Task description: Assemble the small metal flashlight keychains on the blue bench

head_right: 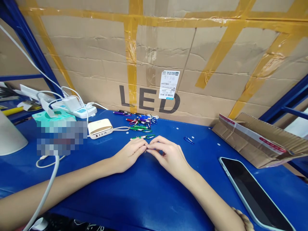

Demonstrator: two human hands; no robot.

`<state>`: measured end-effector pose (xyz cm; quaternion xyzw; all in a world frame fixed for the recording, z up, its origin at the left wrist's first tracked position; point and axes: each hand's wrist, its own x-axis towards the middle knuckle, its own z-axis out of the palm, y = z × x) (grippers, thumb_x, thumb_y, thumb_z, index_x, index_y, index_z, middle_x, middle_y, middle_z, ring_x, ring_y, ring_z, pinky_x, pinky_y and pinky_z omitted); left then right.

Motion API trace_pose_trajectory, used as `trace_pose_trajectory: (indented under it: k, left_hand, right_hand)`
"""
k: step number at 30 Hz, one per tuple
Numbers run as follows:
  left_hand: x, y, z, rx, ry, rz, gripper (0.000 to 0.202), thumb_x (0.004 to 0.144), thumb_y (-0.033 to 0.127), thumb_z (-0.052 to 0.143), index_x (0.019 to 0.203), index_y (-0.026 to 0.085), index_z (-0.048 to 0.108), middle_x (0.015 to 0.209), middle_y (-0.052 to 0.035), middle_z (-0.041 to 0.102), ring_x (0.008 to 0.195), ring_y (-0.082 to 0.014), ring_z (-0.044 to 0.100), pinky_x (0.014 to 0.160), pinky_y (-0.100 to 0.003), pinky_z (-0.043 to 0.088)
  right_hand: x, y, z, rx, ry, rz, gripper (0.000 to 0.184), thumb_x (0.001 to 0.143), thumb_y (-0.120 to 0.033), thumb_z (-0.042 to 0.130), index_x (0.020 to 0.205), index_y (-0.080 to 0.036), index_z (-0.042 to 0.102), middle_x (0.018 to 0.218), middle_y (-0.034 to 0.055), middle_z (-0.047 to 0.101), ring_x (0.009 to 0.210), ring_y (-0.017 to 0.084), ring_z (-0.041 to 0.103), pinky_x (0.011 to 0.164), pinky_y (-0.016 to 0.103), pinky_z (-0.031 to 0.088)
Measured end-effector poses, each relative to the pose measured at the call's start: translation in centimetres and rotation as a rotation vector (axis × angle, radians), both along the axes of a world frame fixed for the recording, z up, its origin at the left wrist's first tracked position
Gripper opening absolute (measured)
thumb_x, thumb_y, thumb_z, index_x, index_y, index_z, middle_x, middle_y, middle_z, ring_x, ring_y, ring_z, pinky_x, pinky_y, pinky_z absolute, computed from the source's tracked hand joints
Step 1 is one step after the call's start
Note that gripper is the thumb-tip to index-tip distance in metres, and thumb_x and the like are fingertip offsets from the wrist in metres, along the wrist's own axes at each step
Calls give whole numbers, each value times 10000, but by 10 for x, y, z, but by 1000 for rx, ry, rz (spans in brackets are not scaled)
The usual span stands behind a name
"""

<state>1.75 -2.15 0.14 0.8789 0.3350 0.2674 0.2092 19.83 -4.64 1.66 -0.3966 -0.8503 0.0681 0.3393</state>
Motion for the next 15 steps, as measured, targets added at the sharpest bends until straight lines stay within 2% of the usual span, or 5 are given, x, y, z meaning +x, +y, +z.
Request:
trace_pose_trajectory:
  k: [2,4,9,12,15]
  left_hand:
    - [0,3,2,-35,-28,8,330,935,266,234,706,182,456,751,-16,524,772,-164,479,766,-313,389]
    - [-1,5,4,-63,-62,-16,351,936,256,213,673,182,432,722,-7,511,744,-154,475,765,-305,381]
    - [-4,1,8,-120,-81,-130,333,935,215,194,711,185,438,767,-6,510,795,-143,478,801,-285,379]
    - [-4,-2,9,-189,-71,-139,272,935,250,212,834,193,458,882,-22,523,874,-157,479,842,-303,375]
    - [-4,-5,9,-279,-97,-120,201,932,293,220,966,204,397,937,-30,499,855,-158,477,795,-302,395]
  right_hand:
    - [3,1,-1,86,-118,-27,249,863,-272,491,1076,-245,618,1000,54,629,772,127,620,587,196,487]
    - [6,1,-1,169,-185,-30,285,880,-262,467,1143,-264,578,1032,47,617,750,104,617,562,176,470]
    - [7,0,1,286,-183,39,249,900,-219,429,983,-245,663,950,38,639,624,62,589,520,166,435]
    - [6,-1,4,319,-180,32,260,900,-233,427,936,-249,684,914,34,658,586,59,585,508,167,430]
    - [6,-2,4,315,-170,34,262,897,-256,436,887,-240,697,901,36,670,589,64,595,512,168,438]
